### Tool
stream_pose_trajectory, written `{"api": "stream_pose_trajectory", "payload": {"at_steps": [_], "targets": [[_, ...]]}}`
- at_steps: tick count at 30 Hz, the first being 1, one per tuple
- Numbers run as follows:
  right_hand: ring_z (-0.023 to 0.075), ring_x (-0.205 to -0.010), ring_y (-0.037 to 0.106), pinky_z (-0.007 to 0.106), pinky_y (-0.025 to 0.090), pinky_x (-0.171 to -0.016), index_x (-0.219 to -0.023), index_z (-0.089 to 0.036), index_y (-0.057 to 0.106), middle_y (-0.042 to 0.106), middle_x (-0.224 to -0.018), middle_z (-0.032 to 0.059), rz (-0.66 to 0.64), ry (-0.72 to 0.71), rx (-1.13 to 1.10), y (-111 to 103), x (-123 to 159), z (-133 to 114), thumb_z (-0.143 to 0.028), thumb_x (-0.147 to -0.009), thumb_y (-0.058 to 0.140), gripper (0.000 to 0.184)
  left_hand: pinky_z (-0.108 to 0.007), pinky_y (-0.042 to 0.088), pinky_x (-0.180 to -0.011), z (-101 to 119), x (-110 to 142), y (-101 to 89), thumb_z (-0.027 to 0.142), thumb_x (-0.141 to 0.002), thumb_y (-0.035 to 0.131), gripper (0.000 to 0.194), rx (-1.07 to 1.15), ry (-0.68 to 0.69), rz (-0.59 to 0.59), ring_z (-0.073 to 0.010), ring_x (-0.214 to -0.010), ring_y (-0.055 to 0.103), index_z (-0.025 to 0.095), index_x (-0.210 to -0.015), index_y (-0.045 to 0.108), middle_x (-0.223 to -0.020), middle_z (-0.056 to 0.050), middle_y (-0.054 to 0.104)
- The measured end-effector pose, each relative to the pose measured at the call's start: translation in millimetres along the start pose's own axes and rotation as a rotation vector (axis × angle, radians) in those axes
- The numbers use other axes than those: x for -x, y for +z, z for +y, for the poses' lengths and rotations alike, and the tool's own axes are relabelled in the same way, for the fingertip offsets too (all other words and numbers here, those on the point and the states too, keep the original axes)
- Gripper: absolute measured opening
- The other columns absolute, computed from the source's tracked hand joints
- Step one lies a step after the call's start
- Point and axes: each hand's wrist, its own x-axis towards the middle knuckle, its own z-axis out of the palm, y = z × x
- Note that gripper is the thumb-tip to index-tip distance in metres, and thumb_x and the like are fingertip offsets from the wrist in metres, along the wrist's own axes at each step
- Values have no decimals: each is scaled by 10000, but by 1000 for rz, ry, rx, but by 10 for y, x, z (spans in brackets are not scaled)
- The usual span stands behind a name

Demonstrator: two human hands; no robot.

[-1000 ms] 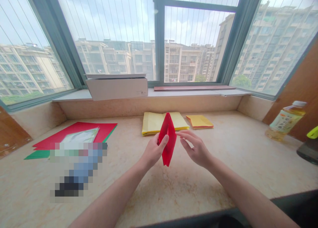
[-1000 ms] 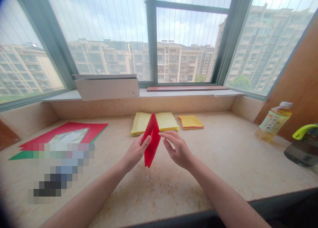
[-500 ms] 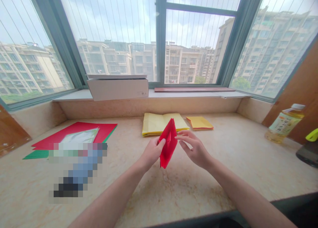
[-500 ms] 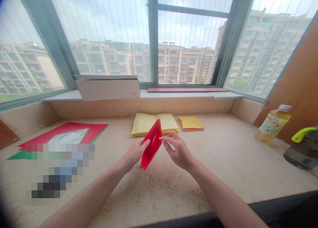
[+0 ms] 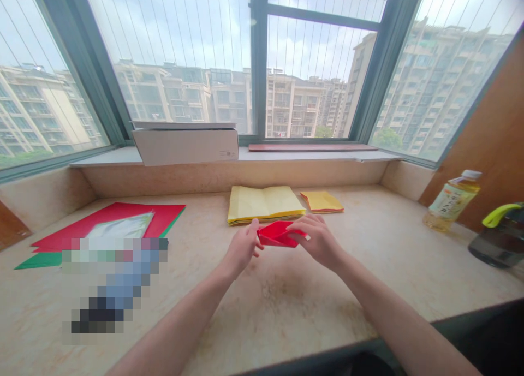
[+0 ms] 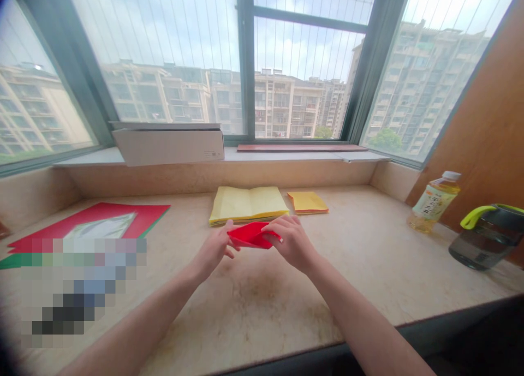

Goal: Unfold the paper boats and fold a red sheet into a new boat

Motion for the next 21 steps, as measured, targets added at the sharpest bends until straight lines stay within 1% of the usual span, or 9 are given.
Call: {"api": "stream_pose_trajectory", "payload": {"at_steps": [1, 2, 4, 7, 9, 11, 16, 19, 21], "targets": [[207, -872, 627, 374, 415, -839, -966, -255, 728, 743, -922, 35, 33, 66, 56, -20, -1, 68, -282, -911, 634, 112, -280, 409, -545, -14, -17, -41, 595, -934, 277, 605, -97, 46, 104, -190, -642, 596, 135, -948, 669, -856, -101, 704], [210, -861, 630, 370, 411, -832, -961, -248, 732, 746, -914, 38, 62, 140, 117, -46, -1, 144, -290, -910, 628, 123, -282, 401, -568, -26, -29, -80, 569, -942, 295, 568, -227, 120, 169, -186, -637, 589, 142, -904, 669, -832, -97, 699], [220, -850, 638, 364, 409, -825, -960, -226, 739, 750, -907, 54, 92, 298, 244, -116, 6, 306, -309, -908, 607, 165, -283, 360, -589, -39, -38, -142, 509, -957, 321, 512, -494, 262, 224, -182, -623, 570, 168, -751, 643, -732, -76, 671], [247, -911, 654, 372, 407, -859, -985, -213, 751, 754, -929, 84, 31, 557, 422, -250, 35, 538, -322, -897, 581, 220, -282, 289, -568, -43, -27, -173, 465, -971, 315, 523, -713, 334, 204, -172, -571, 536, 193, -599, 561, -595, -47, 607], [265, -955, 660, 385, 407, -876, -1016, -224, 754, 753, -960, 101, -47, 735, 479, -339, 67, 666, -329, -889, 569, 247, -281, 269, -559, -51, -21, -168, 466, -974, 312, 536, -738, 328, 188, -168, -546, 529, 197, -574, 547, -565, -40, 595], [273, -964, 669, 384, 424, -865, -1052, -236, 751, 755, -979, 107, -97, 848, 466, -416, 104, 769, -353, -886, 558, 280, -278, 278, -564, -67, -26, -165, 465, -972, 323, 538, -725, 328, 184, -175, -562, 554, 198, -570, 560, -574, -46, 614], [249, -938, 692, 320, 480, -764, -1105, -215, 728, 755, -1035, 93, -72, 924, 362, -573, 190, 893, -433, -913, 477, 384, -266, 328, -596, -107, -58, -200, 464, -960, 361, 521, -667, 321, 190, -190, -638, 615, 198, -579, 597, -630, -63, 670], [234, -892, 704, 303, 497, -740, -1056, -190, 742, 758, -1004, 97, -56, 938, 287, -648, 275, 856, -432, -925, 450, 401, -267, 329, -598, -117, -72, -225, 473, -957, 360, 520, -676, 335, 195, -185, -620, 607, 197, -586, 598, -630, -63, 669], [222, -875, 708, 297, 509, -742, -1053, -206, 746, 760, -984, 85, -66, 924, 230, -687, 367, 807, -448, -921, 466, 393, -268, 318, -588, -124, -77, -234, 478, -963, 340, 532, -699, 338, 200, -180, -599, 593, 195, -582, 580, -615, -62, 658]]}}
